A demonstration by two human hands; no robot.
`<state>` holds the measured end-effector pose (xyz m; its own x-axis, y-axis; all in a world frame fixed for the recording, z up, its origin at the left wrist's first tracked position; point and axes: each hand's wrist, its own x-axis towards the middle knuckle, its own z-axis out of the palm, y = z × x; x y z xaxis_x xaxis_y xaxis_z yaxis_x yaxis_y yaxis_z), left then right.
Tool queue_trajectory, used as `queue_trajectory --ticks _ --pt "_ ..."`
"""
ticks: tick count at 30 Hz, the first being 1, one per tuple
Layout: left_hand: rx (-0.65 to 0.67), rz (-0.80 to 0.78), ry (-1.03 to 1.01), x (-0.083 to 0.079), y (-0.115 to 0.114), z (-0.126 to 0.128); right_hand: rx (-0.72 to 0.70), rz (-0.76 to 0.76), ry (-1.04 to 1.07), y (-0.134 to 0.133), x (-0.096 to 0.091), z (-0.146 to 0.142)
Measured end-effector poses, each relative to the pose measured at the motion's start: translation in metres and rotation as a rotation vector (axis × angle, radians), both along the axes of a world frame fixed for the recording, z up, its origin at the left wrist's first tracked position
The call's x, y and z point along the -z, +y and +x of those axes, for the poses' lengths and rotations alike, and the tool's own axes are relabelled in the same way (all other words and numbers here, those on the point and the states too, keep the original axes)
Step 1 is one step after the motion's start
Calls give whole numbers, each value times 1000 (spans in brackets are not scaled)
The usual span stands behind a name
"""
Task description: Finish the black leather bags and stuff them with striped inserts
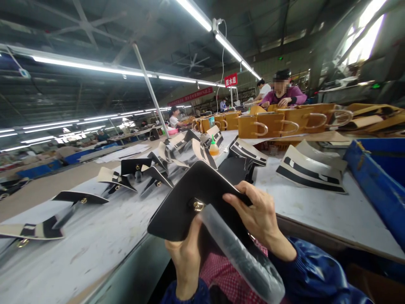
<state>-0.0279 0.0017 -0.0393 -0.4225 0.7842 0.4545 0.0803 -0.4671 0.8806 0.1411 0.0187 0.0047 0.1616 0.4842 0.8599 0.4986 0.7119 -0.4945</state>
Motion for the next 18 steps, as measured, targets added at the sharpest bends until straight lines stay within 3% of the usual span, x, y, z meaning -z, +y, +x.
queue_trajectory --ticks 5,7,9,13,16,18 --pt "270 -60 -168 4 1 -8 -620 -440 421 7 10 9" --pt "282 -79 -245 2 1 -8 -705 -520 454 11 12 9" --pt "228 -76 -238 -1 0 -7 -635 -482 369 13 10 8" --pt "109 -52 -55 -3 -1 -2 -360 -260 175 10 -3 1" --pt "77 -22 31 1 -2 2 -146 -129 121 4 -10 -3" --pt "72 10 71 6 -2 2 -80 -67 109 1 -11 -3"
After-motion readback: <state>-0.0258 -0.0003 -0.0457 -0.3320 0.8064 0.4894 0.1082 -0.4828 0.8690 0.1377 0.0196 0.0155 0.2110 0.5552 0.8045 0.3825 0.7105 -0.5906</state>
